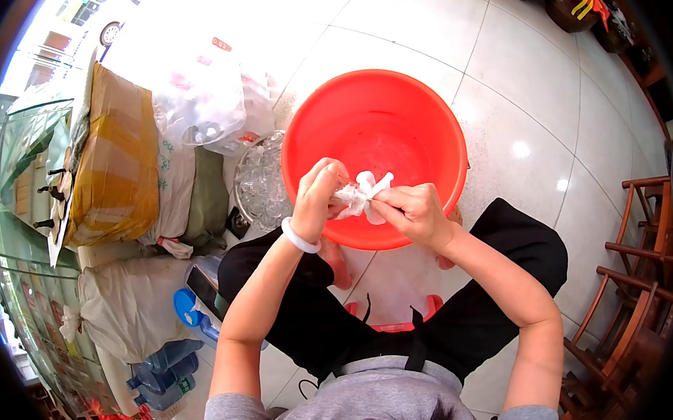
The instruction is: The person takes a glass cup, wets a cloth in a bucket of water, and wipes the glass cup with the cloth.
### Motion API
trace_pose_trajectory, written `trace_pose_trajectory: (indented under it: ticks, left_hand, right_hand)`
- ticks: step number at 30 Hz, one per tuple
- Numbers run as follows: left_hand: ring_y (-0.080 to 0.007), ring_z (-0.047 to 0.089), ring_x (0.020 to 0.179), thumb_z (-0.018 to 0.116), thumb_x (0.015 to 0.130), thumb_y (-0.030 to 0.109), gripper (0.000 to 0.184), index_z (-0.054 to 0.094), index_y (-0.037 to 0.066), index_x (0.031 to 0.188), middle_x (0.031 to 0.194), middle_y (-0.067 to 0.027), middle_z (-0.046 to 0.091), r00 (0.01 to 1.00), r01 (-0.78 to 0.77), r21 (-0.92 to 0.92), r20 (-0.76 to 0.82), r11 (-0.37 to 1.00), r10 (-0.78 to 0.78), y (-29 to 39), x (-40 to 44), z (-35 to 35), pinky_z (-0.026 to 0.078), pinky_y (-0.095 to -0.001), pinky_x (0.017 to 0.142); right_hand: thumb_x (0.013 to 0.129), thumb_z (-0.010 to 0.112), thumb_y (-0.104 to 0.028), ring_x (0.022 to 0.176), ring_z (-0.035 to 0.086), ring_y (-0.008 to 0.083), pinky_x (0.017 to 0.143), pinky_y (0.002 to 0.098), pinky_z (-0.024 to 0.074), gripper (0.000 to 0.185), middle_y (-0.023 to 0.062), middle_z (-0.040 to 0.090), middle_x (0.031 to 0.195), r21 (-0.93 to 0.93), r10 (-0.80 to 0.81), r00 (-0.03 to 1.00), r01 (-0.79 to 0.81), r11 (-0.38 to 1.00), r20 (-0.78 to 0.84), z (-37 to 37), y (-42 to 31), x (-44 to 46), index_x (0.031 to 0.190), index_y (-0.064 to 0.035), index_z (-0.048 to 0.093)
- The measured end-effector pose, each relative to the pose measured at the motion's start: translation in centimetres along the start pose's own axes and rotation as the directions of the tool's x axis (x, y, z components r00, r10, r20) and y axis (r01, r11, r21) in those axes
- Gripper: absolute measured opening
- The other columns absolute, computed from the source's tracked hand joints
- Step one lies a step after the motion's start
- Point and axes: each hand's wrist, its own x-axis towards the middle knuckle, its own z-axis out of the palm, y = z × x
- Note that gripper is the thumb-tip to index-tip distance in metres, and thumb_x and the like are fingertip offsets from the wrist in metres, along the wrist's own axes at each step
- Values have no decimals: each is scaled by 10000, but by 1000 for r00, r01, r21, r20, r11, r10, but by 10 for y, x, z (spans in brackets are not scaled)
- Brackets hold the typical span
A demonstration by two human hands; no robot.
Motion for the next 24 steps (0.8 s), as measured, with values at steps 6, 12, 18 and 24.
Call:
trace_pose_trajectory:
  ticks: [6,12,18,24]
  left_hand:
    - [-37,376,502,357,953,353,359,513,48,849,666,2,500,1000,3,35,-14,999,-2,-3,1,-3,268,-192,434]
    - [-41,373,502,328,958,399,401,523,58,878,693,6,505,999,3,51,-33,999,-2,-6,1,-2,269,-192,430]
    - [-36,364,499,306,963,423,428,529,64,899,701,12,511,997,77,42,10,996,-77,-7,-2,-1,249,-190,426]
    - [-30,359,495,298,967,415,434,530,59,878,681,16,510,1000,0,45,-3,999,0,2,-2,2,248,-189,424]
  right_hand:
    - [825,591,-129,467,540,131,454,269,391,128,102,595,596,394,410,906,-415,820,102,12,-2,-7,852,-45,684]
    - [827,593,-123,488,522,119,445,252,376,128,48,568,579,385,348,930,-365,848,116,6,-5,-3,799,-17,660]
    - [790,621,-134,463,571,208,427,289,405,94,103,597,588,-189,-66,996,75,979,54,-13,-2,6,800,-55,670]
    - [800,614,-130,471,571,191,442,273,413,127,108,597,592,410,376,925,-366,835,60,12,-8,-8,875,-52,681]
